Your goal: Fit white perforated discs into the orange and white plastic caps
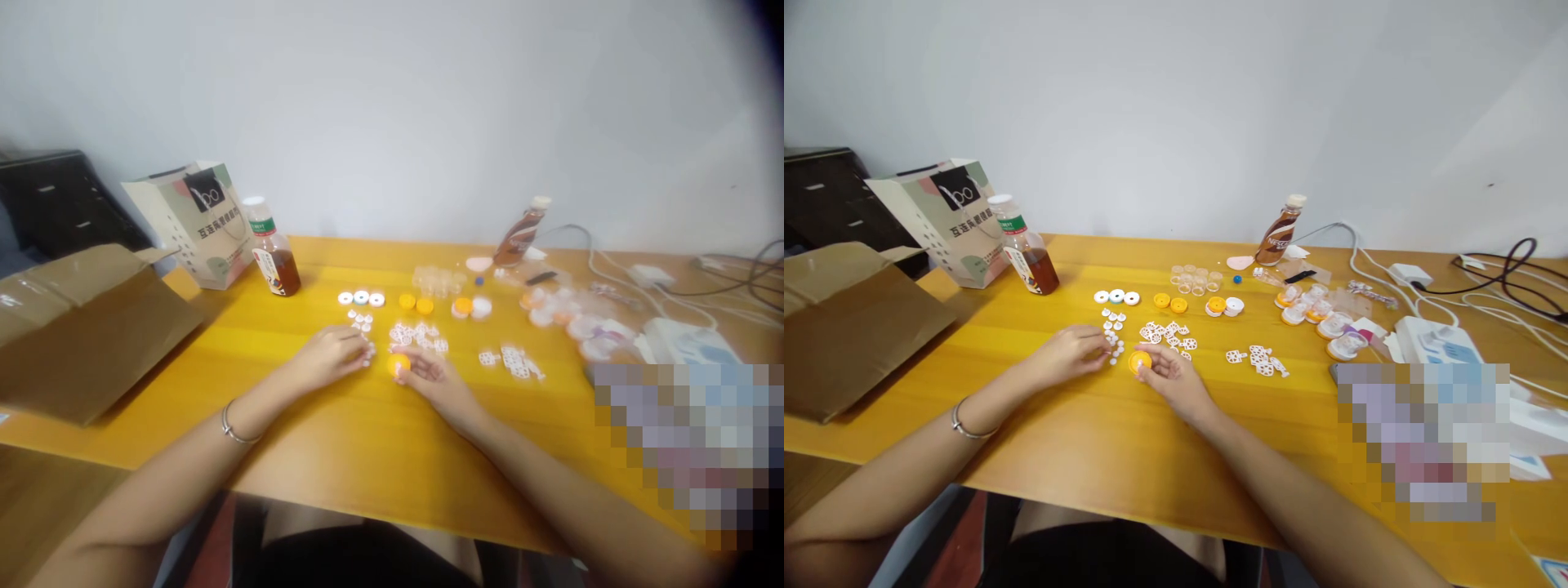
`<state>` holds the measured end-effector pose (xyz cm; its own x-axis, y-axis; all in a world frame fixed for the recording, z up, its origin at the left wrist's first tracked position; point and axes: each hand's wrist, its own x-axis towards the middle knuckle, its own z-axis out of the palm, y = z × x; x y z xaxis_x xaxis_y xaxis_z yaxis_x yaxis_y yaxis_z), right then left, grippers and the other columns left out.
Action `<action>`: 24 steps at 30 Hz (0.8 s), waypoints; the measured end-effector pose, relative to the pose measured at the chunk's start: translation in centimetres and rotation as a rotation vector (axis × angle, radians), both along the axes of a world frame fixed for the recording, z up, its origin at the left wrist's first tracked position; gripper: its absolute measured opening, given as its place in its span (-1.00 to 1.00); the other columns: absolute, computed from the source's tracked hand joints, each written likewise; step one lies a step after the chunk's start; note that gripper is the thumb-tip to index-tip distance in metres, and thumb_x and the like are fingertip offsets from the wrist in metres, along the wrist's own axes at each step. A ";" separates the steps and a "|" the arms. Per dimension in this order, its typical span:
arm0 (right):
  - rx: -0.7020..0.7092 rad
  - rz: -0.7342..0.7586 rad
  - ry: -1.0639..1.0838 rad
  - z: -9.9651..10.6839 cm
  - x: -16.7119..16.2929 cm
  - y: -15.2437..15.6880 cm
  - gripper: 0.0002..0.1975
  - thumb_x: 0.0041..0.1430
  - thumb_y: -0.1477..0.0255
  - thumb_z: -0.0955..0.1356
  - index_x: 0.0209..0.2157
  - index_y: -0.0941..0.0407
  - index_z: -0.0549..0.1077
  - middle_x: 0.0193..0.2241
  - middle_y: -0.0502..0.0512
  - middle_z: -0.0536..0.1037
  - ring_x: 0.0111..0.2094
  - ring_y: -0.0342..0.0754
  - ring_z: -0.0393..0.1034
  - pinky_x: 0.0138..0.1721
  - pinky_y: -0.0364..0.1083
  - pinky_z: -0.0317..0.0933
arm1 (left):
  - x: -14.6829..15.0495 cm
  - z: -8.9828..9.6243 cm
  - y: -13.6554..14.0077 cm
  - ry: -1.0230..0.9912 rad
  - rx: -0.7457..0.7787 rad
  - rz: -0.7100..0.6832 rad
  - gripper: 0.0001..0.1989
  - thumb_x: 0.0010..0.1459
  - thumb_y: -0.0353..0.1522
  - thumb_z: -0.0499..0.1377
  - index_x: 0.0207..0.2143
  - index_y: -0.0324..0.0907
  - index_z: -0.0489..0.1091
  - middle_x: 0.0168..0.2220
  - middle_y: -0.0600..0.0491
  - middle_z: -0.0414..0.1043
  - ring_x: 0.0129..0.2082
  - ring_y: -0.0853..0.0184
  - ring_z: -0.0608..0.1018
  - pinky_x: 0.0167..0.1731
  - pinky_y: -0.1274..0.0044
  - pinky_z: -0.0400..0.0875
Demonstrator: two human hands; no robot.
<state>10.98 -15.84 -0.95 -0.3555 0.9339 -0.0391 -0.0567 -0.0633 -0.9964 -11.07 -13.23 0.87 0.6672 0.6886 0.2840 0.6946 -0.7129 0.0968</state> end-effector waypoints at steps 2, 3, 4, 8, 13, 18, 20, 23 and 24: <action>0.002 0.014 0.004 -0.1 0.0 0.0 -0.67 -0.08 0.34 0.40 -0.21 0.08 0.42 -0.43 -0.03 0.49 -0.40 -0.16 0.39 -0.12 -0.02 0.26 | 0.6 0.2 -0.4 -0.114 0.069 -0.069 -0.84 0.16 -0.38 0.01 -0.30 -0.20 0.37 -0.37 0.03 0.42 -0.37 0.41 0.43 -0.36 0.57 0.27; 0.004 0.022 0.007 -0.2 0.0 0.0 -0.68 -0.08 0.34 0.40 -0.21 0.07 0.42 -0.42 -0.02 0.49 -0.39 -0.16 0.39 -0.12 -0.02 0.26 | 0.9 0.3 -0.6 -0.164 0.112 -0.102 -0.85 0.17 -0.38 0.02 -0.28 -0.19 0.37 -0.35 0.02 0.43 -0.36 0.41 0.44 -0.34 0.57 0.27; 0.005 0.030 0.012 -0.2 0.0 -0.1 -0.68 -0.08 0.34 0.40 -0.22 0.07 0.43 -0.40 -0.02 0.50 -0.37 -0.15 0.39 -0.12 -0.02 0.25 | 1.2 0.3 -0.8 -0.200 0.157 -0.133 -0.86 0.17 -0.38 0.03 -0.27 -0.18 0.36 -0.33 0.03 0.43 -0.35 0.42 0.44 -0.34 0.56 0.26; 0.014 0.055 0.027 -0.3 -0.2 -0.2 -0.65 -0.08 0.34 0.41 -0.18 0.06 0.40 -0.41 -0.02 0.48 -0.36 -0.15 0.40 -0.14 -0.03 0.25 | 2.0 0.0 -1.4 -0.218 0.292 -0.216 -0.89 0.16 -0.39 0.07 -0.26 -0.16 0.34 -0.34 0.06 0.45 -0.32 0.41 0.44 -0.37 0.55 0.23; 0.009 0.061 0.044 -0.2 -0.3 -0.4 -0.65 -0.11 0.35 0.43 -0.23 0.09 0.36 -0.51 -0.06 0.45 -0.42 -0.17 0.39 -0.18 -0.05 0.26 | 2.4 -0.1 -1.6 -0.105 0.372 -0.249 -0.90 0.19 -0.43 0.03 -0.31 -0.17 0.33 -0.35 0.07 0.45 -0.30 0.41 0.42 -0.34 0.52 0.20; -0.029 0.057 0.039 -0.1 -0.4 -0.5 -0.68 -0.13 0.36 0.44 -0.28 0.09 0.37 -0.46 -0.04 0.47 -0.39 -0.16 0.40 -0.16 -0.05 0.25 | 2.2 0.2 -1.7 -0.086 0.339 -0.253 -0.88 0.19 -0.45 0.02 -0.25 -0.17 0.33 -0.32 0.06 0.46 -0.30 0.40 0.42 -0.35 0.52 0.17; -0.037 0.059 0.040 -0.1 -0.3 -0.5 -0.68 -0.14 0.37 0.44 -0.27 0.09 0.38 -0.45 -0.04 0.48 -0.39 -0.16 0.40 -0.16 -0.05 0.25 | 2.1 0.2 -1.7 -0.097 0.325 -0.245 -0.87 0.19 -0.46 0.01 -0.25 -0.16 0.33 -0.31 0.06 0.46 -0.30 0.41 0.42 -0.35 0.52 0.17; -0.039 0.056 0.035 0.1 -0.3 -0.6 -0.68 -0.14 0.37 0.44 -0.28 0.09 0.38 -0.44 -0.03 0.49 -0.39 -0.16 0.40 -0.16 -0.05 0.26 | 2.2 0.1 -1.8 -0.106 0.307 -0.235 -0.86 0.19 -0.46 0.02 -0.26 -0.15 0.34 -0.30 0.08 0.46 -0.29 0.41 0.42 -0.34 0.52 0.17; -0.036 0.056 0.034 0.1 -0.3 -0.6 -0.69 -0.14 0.37 0.44 -0.28 0.09 0.39 -0.45 -0.03 0.49 -0.39 -0.16 0.40 -0.16 -0.05 0.26 | 2.2 0.1 -1.8 -0.109 0.305 -0.230 -0.86 0.18 -0.46 0.02 -0.26 -0.14 0.35 -0.30 0.08 0.45 -0.29 0.41 0.42 -0.34 0.53 0.17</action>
